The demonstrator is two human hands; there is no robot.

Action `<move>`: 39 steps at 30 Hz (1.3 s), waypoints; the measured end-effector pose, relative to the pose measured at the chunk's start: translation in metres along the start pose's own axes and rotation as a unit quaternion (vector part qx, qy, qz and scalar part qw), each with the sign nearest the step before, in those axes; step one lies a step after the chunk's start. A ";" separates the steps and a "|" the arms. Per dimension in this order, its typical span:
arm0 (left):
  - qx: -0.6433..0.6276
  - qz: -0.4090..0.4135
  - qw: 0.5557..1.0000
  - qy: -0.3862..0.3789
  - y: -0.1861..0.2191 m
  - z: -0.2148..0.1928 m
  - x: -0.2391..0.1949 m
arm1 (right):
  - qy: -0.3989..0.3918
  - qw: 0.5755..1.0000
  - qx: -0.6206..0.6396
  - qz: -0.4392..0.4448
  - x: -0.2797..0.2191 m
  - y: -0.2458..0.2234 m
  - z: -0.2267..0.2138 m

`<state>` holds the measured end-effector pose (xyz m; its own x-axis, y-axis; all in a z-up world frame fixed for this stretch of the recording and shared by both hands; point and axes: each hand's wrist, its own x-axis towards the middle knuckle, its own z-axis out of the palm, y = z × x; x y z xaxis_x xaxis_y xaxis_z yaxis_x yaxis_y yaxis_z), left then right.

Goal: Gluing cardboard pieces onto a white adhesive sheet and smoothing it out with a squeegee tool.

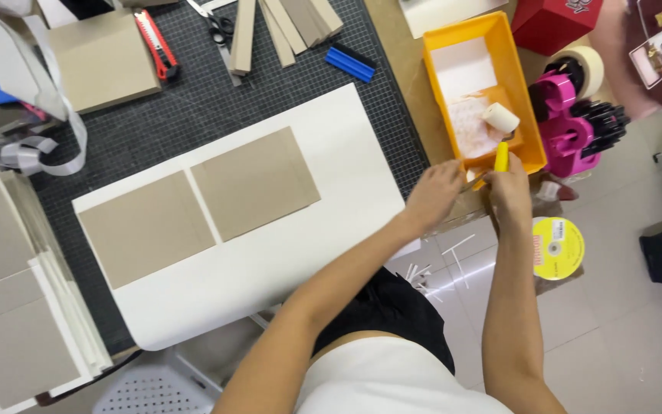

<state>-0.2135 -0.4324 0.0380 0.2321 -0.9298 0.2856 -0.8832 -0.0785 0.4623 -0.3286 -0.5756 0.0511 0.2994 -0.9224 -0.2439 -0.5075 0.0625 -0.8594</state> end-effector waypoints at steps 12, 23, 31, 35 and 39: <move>0.075 0.036 0.987 0.137 0.017 0.017 0.010 | -0.121 0.853 -0.447 -0.238 0.047 -0.090 0.010; 0.087 0.012 0.987 0.131 0.022 0.017 0.008 | -0.191 0.835 -0.494 -0.151 -0.008 -0.153 -0.045; 0.107 0.017 0.985 0.138 0.022 0.006 0.013 | -0.161 0.835 -0.477 -0.220 0.003 -0.174 -0.028; 0.124 0.005 0.990 0.064 0.026 0.011 0.014 | -0.258 0.809 -0.525 -0.056 -0.010 -0.183 -0.021; 0.146 -0.008 0.986 0.076 0.029 0.009 0.017 | -0.229 0.867 -0.436 -0.073 -0.016 -0.223 -0.015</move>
<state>-0.2385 -0.4532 0.0488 0.2853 -0.8644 0.4141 -0.9537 -0.2134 0.2118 -0.2323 -0.5803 0.2535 0.6008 -0.6354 -0.4850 -0.7949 -0.5388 -0.2789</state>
